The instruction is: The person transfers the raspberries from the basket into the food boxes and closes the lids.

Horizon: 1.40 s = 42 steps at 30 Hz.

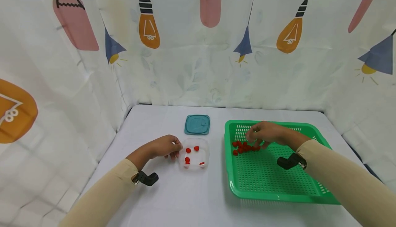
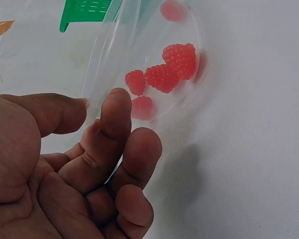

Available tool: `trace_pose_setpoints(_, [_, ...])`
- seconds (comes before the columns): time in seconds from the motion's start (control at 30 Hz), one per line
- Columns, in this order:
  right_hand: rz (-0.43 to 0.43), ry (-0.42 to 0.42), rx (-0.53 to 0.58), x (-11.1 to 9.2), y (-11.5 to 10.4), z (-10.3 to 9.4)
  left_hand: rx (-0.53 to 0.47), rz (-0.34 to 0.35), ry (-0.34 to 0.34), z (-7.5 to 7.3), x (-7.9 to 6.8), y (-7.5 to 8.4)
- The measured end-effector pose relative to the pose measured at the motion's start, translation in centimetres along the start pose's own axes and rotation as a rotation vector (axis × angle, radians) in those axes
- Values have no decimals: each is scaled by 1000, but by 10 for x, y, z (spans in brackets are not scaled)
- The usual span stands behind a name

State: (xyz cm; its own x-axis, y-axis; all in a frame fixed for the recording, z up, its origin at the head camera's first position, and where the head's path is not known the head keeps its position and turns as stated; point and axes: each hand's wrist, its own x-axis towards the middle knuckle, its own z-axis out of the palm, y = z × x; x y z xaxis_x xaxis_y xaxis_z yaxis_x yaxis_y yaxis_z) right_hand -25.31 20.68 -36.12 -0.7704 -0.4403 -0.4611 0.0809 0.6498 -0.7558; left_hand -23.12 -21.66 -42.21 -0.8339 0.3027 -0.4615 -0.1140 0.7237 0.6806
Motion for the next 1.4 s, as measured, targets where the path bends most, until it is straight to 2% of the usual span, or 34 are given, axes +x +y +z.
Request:
trace_pose_setpoints(0.27, [30,13,-39,-2,20,-3,6,6,0,-1,0,1])
trace_pose_setpoints(0.83, [55,34,-181,-7,39,-6,3,6,6,1,-3,1])
trace_pose_setpoints(1.4, [62,31,-182,-3,47,-5,-3,13,8,2,-2,0])
